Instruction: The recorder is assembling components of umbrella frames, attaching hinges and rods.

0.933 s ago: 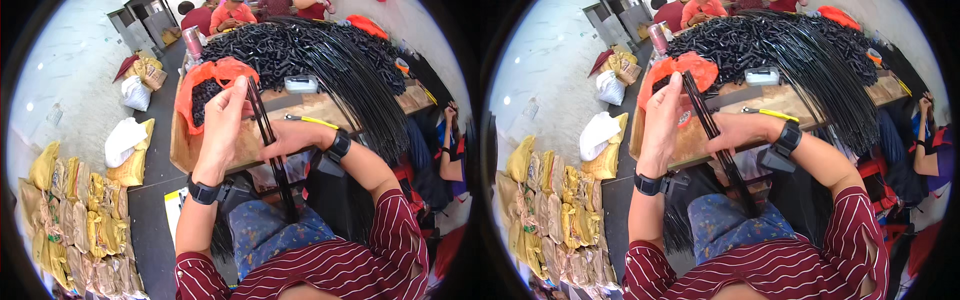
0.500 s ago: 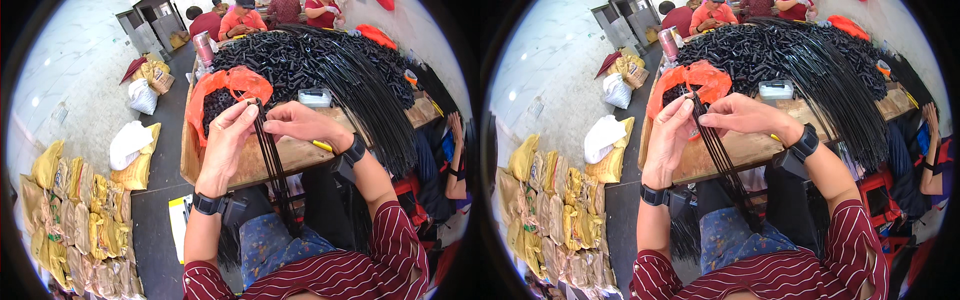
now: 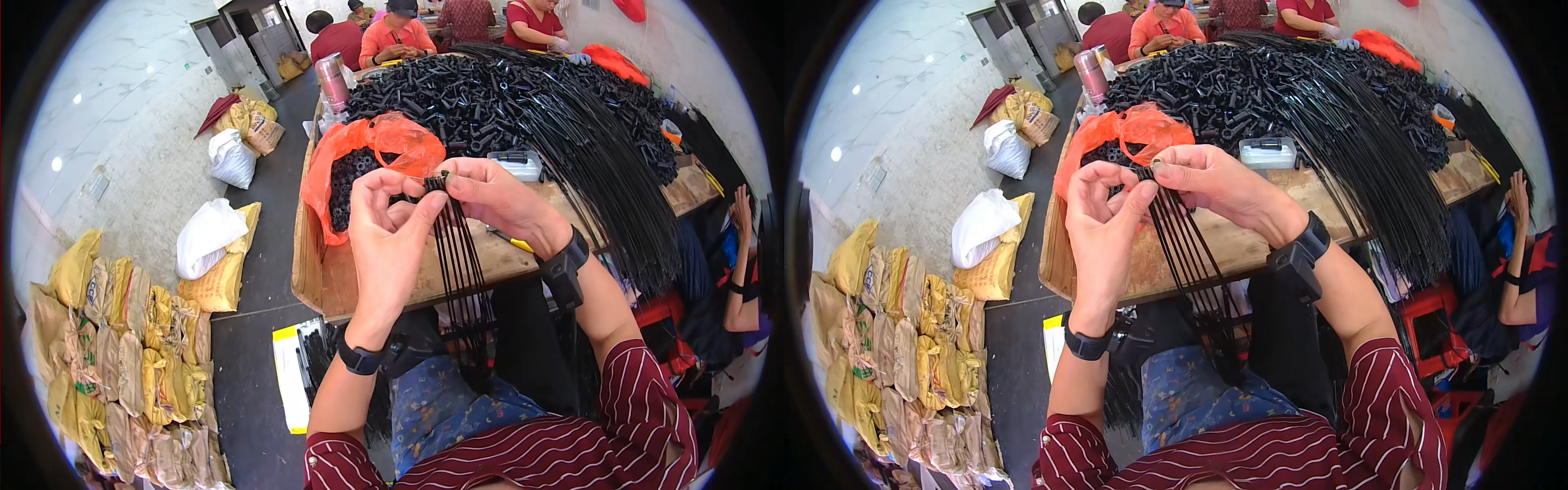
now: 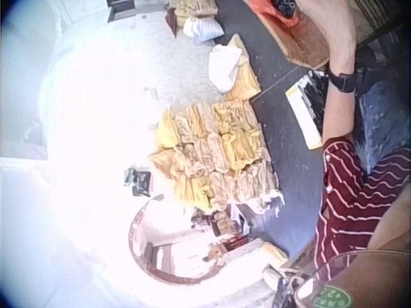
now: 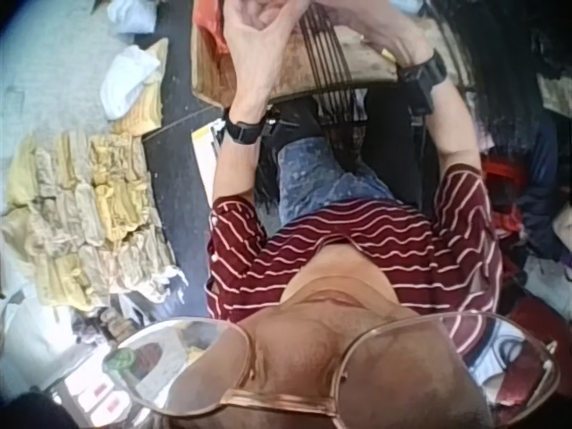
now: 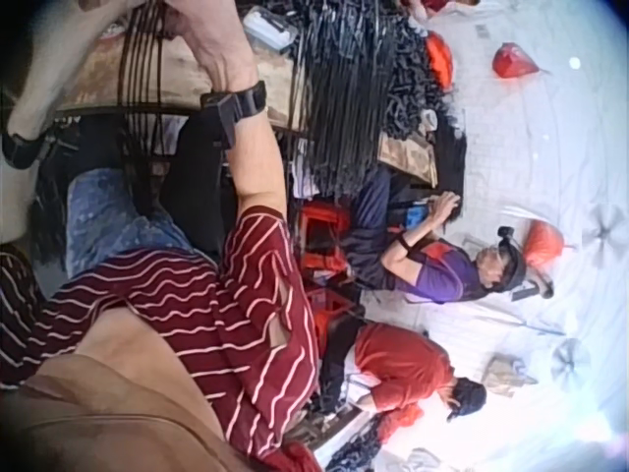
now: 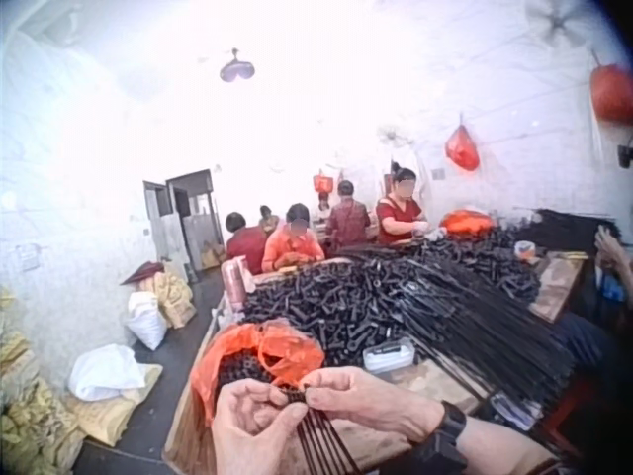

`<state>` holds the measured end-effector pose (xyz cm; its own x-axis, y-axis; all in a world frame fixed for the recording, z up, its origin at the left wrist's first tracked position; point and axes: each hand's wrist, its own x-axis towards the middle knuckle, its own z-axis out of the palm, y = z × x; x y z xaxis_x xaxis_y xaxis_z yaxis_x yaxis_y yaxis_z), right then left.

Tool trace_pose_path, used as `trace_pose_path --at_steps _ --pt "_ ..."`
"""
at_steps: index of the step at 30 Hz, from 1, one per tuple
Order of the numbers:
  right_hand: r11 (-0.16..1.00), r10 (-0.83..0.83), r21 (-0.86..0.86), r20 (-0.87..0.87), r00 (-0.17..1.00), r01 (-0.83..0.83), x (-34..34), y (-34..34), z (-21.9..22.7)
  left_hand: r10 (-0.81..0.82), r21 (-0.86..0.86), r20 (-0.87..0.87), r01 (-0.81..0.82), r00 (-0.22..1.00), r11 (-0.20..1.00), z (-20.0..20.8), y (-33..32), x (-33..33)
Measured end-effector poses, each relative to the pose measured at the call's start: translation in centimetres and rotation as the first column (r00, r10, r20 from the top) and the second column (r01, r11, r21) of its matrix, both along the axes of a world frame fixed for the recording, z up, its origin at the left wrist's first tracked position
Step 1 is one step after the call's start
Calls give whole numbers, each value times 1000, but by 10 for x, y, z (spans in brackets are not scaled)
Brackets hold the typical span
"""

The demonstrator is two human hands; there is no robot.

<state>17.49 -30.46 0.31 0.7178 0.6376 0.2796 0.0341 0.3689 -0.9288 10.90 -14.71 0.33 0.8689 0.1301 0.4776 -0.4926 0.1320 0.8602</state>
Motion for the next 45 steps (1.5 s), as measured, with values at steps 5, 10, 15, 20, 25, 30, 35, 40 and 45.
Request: trace_pose_path --at_steps 5,10,15,20,25,30,35,40,45 --pt "996 92 -4 -9 996 -92 1 -4 1 -43 25 -18 43 999 999 5 1 -6" --pt "991 132 36 -65 989 -130 -1 -3 1 -63 2 -59 63 996 998 7 3 -7" --pt "985 172 37 -71 983 -170 -5 -5 6 31 -28 -40 -32 999 999 8 -1 -9" --pt "993 114 -7 -70 991 -115 -3 -4 6 51 -36 -13 -51 999 998 5 0 -9" --pt "994 110 2 -57 992 -110 -7 -4 8 68 32 -5 -67 998 997 2 -1 -9" --pt "998 29 -53 -24 999 -30 -6 -2 6 132 4 -52 -132 990 991 3 -3 -7" --pt "981 164 118 -91 982 -153 -1 -4 -1 90 -94 -23 -92 996 991 0 -12 -2" --pt "969 -193 142 -63 979 201 -8 1 -2 0 -185 26 4 1000 983 -2 -15 1" --pt "879 -475 72 68 877 471 -19 6 -2 77 -152 15 -74 997 986 -2 -21 5"
